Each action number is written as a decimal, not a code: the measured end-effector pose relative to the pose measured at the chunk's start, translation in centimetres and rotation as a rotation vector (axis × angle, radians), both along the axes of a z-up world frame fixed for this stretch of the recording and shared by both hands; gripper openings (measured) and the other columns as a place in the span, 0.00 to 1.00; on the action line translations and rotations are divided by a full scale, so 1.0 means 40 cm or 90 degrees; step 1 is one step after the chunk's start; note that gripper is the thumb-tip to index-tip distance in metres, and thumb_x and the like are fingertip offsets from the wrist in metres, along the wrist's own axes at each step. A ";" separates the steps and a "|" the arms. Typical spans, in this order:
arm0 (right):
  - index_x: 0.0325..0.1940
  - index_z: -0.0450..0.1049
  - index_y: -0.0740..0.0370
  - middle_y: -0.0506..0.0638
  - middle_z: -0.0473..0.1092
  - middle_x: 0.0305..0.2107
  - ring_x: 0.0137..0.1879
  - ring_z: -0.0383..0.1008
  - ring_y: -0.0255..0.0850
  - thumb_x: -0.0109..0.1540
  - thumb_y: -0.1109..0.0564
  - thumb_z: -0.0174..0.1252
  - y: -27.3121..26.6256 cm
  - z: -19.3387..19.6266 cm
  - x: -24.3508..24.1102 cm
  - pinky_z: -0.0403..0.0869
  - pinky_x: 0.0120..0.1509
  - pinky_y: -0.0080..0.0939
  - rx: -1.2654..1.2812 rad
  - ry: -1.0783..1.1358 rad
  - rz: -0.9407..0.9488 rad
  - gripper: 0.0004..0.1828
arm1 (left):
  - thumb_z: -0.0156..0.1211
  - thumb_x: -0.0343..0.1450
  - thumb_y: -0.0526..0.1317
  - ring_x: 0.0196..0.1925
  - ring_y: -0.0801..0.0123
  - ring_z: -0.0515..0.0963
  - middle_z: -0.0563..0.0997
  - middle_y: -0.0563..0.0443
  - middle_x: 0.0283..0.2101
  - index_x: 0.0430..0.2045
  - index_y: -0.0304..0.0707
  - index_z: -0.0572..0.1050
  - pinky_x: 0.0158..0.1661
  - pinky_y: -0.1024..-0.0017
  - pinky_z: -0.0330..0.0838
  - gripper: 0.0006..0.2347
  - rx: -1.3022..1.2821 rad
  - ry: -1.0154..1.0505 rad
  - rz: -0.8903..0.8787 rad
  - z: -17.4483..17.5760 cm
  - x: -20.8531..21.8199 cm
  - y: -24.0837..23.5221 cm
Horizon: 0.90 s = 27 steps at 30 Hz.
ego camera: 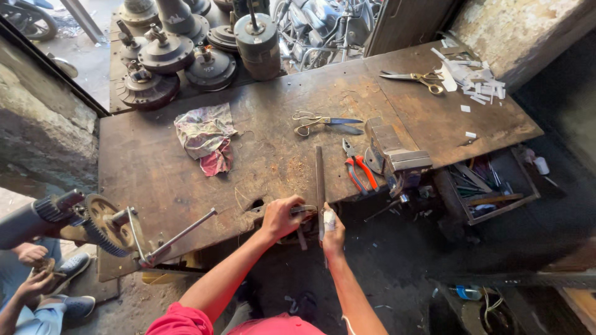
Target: The person files a circular metal rotor, wipes it with a cloth, and then inserts small white rectangular pieces into its slots. The person uses a metal file, a cloth, and a pair of scissors during the process.
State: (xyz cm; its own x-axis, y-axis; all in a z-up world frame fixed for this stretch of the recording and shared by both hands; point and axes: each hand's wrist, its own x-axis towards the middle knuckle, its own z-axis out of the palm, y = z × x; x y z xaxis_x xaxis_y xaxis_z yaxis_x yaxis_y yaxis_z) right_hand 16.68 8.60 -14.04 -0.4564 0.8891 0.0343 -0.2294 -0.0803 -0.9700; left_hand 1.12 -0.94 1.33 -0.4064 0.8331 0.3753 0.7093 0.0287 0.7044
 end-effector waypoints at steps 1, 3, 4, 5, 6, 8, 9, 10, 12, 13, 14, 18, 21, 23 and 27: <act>0.68 0.72 0.58 0.39 0.58 0.18 0.16 0.53 0.26 0.72 0.49 0.47 -0.016 0.032 0.007 0.53 0.17 0.31 -0.111 -0.012 0.020 0.23 | 0.63 0.61 0.42 0.33 0.52 0.83 0.83 0.45 0.31 0.35 0.39 0.78 0.34 0.59 0.76 0.12 0.014 -0.027 0.000 0.016 -0.018 0.009; 0.70 0.69 0.55 0.38 0.58 0.16 0.14 0.53 0.27 0.71 0.50 0.44 -0.050 0.097 0.054 0.54 0.16 0.32 -0.136 -0.050 0.025 0.24 | 0.64 0.61 0.42 0.32 0.48 0.81 0.80 0.43 0.25 0.30 0.39 0.76 0.41 0.57 0.76 0.10 -0.064 0.168 -0.104 0.038 -0.043 0.024; 0.70 0.68 0.54 0.38 0.57 0.15 0.13 0.53 0.27 0.71 0.50 0.43 -0.072 0.124 0.093 0.55 0.15 0.33 -0.150 -0.073 0.030 0.24 | 0.65 0.61 0.42 0.31 0.46 0.80 0.79 0.42 0.23 0.27 0.38 0.75 0.44 0.55 0.75 0.09 -0.104 0.262 -0.152 0.039 -0.046 0.025; 0.71 0.68 0.54 0.38 0.57 0.15 0.13 0.53 0.27 0.70 0.53 0.42 -0.093 0.148 0.139 0.54 0.15 0.33 -0.193 -0.050 0.045 0.25 | 0.65 0.61 0.43 0.30 0.46 0.81 0.79 0.42 0.22 0.25 0.38 0.74 0.43 0.55 0.75 0.10 -0.111 0.246 -0.160 0.043 -0.053 0.032; 0.72 0.68 0.55 0.38 0.57 0.15 0.14 0.53 0.27 0.69 0.56 0.41 -0.122 0.164 0.194 0.53 0.16 0.33 -0.236 -0.027 0.060 0.26 | 0.65 0.61 0.44 0.30 0.47 0.81 0.79 0.42 0.22 0.22 0.38 0.73 0.43 0.55 0.74 0.10 -0.117 0.229 -0.169 0.043 -0.055 0.038; 0.71 0.68 0.58 0.42 0.61 0.24 0.24 0.58 0.31 0.68 0.57 0.43 -0.196 0.167 0.292 0.57 0.27 0.35 -0.233 -0.021 0.069 0.26 | 0.65 0.62 0.44 0.29 0.48 0.81 0.79 0.42 0.22 0.20 0.38 0.72 0.44 0.55 0.74 0.11 -0.120 0.217 -0.170 0.032 -0.058 0.040; 0.70 0.69 0.60 0.45 0.63 0.28 0.29 0.60 0.32 0.68 0.57 0.44 -0.231 0.155 0.318 0.58 0.33 0.36 -0.183 -0.028 0.064 0.25 | 0.65 0.62 0.44 0.29 0.48 0.81 0.79 0.43 0.22 0.20 0.38 0.72 0.45 0.55 0.75 0.10 -0.111 0.224 -0.161 0.025 -0.060 0.041; 0.69 0.69 0.61 0.47 0.65 0.33 0.34 0.62 0.34 0.68 0.57 0.46 -0.254 0.138 0.324 0.60 0.38 0.36 -0.114 -0.038 0.054 0.25 | 0.65 0.62 0.43 0.29 0.49 0.81 0.79 0.43 0.22 0.20 0.38 0.71 0.47 0.55 0.75 0.10 -0.103 0.231 -0.152 0.019 -0.065 0.042; 0.68 0.70 0.65 0.52 0.69 0.42 0.44 0.67 0.37 0.67 0.57 0.48 -0.268 0.093 0.279 0.63 0.50 0.38 -0.021 -0.075 0.023 0.25 | 0.66 0.64 0.46 0.30 0.48 0.81 0.78 0.43 0.21 0.20 0.38 0.71 0.44 0.56 0.76 0.12 -0.072 0.241 -0.129 0.009 -0.066 0.042; 0.67 0.71 0.66 0.54 0.71 0.46 0.49 0.69 0.39 0.66 0.57 0.49 -0.245 0.069 0.234 0.64 0.55 0.39 0.016 -0.103 0.004 0.25 | 0.67 0.65 0.47 0.31 0.48 0.81 0.78 0.43 0.21 0.20 0.39 0.71 0.43 0.56 0.76 0.13 -0.056 0.244 -0.116 0.003 -0.061 0.043; 0.66 0.71 0.68 0.56 0.74 0.51 0.54 0.71 0.40 0.66 0.58 0.51 -0.204 0.047 0.178 0.66 0.61 0.39 0.050 -0.130 -0.015 0.25 | 0.67 0.65 0.48 0.31 0.49 0.81 0.78 0.43 0.21 0.19 0.39 0.71 0.41 0.56 0.76 0.14 -0.055 0.235 -0.099 -0.003 -0.058 0.042; 0.66 0.69 0.72 0.60 0.73 0.59 0.66 0.71 0.44 0.68 0.56 0.49 -0.009 0.011 -0.027 0.66 0.71 0.40 0.169 -0.102 -0.031 0.24 | 0.68 0.65 0.50 0.33 0.49 0.82 0.79 0.45 0.23 0.19 0.39 0.71 0.36 0.57 0.75 0.16 -0.015 0.213 -0.046 -0.012 -0.027 0.017; 0.66 0.69 0.73 0.59 0.73 0.59 0.64 0.72 0.42 0.69 0.53 0.48 0.052 0.037 -0.064 0.67 0.69 0.38 0.184 -0.127 -0.014 0.25 | 0.70 0.64 0.51 0.32 0.50 0.82 0.79 0.45 0.22 0.18 0.40 0.72 0.35 0.57 0.76 0.16 -0.012 0.216 -0.021 0.003 -0.035 0.017; 0.68 0.70 0.72 0.56 0.74 0.56 0.58 0.72 0.37 0.71 0.52 0.47 0.003 0.051 0.026 0.69 0.60 0.34 0.086 -0.071 0.009 0.26 | 0.70 0.63 0.50 0.31 0.50 0.82 0.79 0.46 0.21 0.18 0.40 0.72 0.35 0.57 0.76 0.16 -0.026 0.207 -0.016 -0.002 -0.026 0.017; 0.68 0.70 0.71 0.55 0.75 0.55 0.54 0.73 0.36 0.70 0.54 0.47 -0.192 0.075 0.244 0.70 0.57 0.34 -0.068 -0.040 0.041 0.25 | 0.70 0.64 0.49 0.33 0.52 0.82 0.79 0.48 0.22 0.18 0.40 0.71 0.35 0.58 0.76 0.15 -0.017 0.216 -0.030 -0.014 -0.043 0.017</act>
